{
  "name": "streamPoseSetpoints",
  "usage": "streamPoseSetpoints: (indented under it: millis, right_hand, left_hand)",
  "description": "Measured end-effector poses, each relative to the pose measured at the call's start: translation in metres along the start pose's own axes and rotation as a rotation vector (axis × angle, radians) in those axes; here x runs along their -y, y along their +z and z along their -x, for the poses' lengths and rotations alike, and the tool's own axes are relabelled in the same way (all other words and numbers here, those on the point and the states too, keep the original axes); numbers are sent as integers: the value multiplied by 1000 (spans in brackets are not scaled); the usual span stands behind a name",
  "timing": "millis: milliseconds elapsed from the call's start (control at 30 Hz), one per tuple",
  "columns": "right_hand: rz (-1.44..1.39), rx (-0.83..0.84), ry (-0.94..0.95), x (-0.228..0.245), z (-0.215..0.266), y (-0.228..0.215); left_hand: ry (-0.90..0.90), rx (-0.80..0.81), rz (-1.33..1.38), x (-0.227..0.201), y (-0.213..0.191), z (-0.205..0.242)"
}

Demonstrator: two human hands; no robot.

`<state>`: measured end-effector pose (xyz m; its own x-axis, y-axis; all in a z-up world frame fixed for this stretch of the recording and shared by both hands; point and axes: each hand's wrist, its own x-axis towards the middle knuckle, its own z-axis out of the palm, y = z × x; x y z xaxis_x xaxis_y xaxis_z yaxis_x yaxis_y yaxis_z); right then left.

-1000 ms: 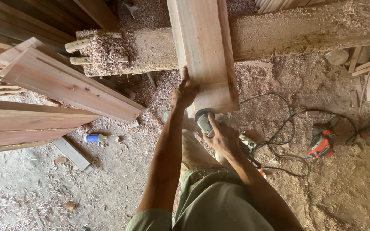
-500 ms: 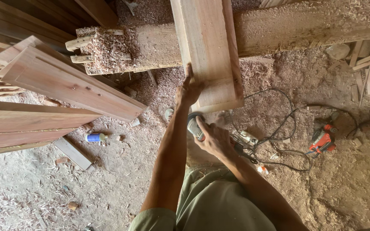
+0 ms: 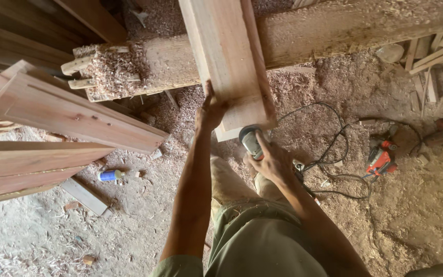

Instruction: The person uses an orbital sander to smooth the surface of a wooden plank. They repeatedly flip the plank over to sand both sides and edges, then place it aside and pick up another plank to continue the process.

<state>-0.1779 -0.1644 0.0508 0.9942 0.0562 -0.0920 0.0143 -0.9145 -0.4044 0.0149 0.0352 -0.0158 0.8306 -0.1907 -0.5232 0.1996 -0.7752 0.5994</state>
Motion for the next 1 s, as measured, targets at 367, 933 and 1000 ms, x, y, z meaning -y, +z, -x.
streamPoseSetpoints:
  millis: [367,933,1000]
  right_hand:
    - [74,-111,252,-72,39,-42]
    - [-21,-86,97,-64,26,-42]
    - [24,-64,120,-72,25,-44]
  left_hand:
    - [-93,-22,93,-16,-6,10]
    - [-38,0,-78,-8,-5,4]
    - [-26,-13,-71,-9,-6,2]
